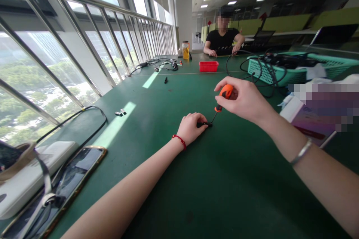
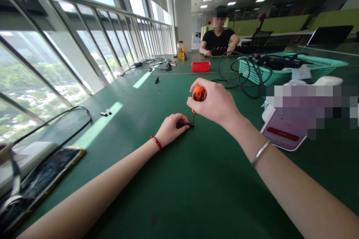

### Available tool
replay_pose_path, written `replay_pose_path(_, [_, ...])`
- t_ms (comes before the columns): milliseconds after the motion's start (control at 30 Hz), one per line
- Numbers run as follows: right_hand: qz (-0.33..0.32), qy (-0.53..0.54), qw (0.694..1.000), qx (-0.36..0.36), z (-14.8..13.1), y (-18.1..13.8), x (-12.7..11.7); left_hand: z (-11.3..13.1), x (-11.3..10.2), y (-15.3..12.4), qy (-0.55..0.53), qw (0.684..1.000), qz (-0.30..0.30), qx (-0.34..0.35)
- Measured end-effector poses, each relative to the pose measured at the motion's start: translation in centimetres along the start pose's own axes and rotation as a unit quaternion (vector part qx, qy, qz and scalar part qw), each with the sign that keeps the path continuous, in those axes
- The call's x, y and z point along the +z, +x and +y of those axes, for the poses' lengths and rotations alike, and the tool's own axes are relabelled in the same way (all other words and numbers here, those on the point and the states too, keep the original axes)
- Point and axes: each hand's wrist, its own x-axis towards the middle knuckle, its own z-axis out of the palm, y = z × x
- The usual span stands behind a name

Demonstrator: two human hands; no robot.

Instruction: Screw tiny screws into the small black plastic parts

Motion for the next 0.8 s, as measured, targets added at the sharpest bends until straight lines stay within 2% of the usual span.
replay_pose_path(200, [0.011, -0.033, 0.999, 0.04, -0.14, 0.01, -0.03, 0.01, -0.05, -0.05, 0.001, 1.0, 0.002, 0.003])
replay_pose_path(400, [-0.002, 0.012, 1.0, 0.012, -0.05, -0.05, 0.01, 0.0, -0.06, -0.02, 0.002, 1.0, -0.002, 0.001])
replay_pose_path(633, [0.013, -0.059, 0.997, 0.055, -0.36, -0.16, -0.02, -0.08, -0.07, -0.02, 0.003, 1.0, -0.004, 0.001])
replay_pose_path(800, [0.012, -0.022, 0.999, 0.031, -0.11, -0.09, 0.04, 0.05, -0.12, -0.01, 0.006, 1.0, -0.005, -0.001])
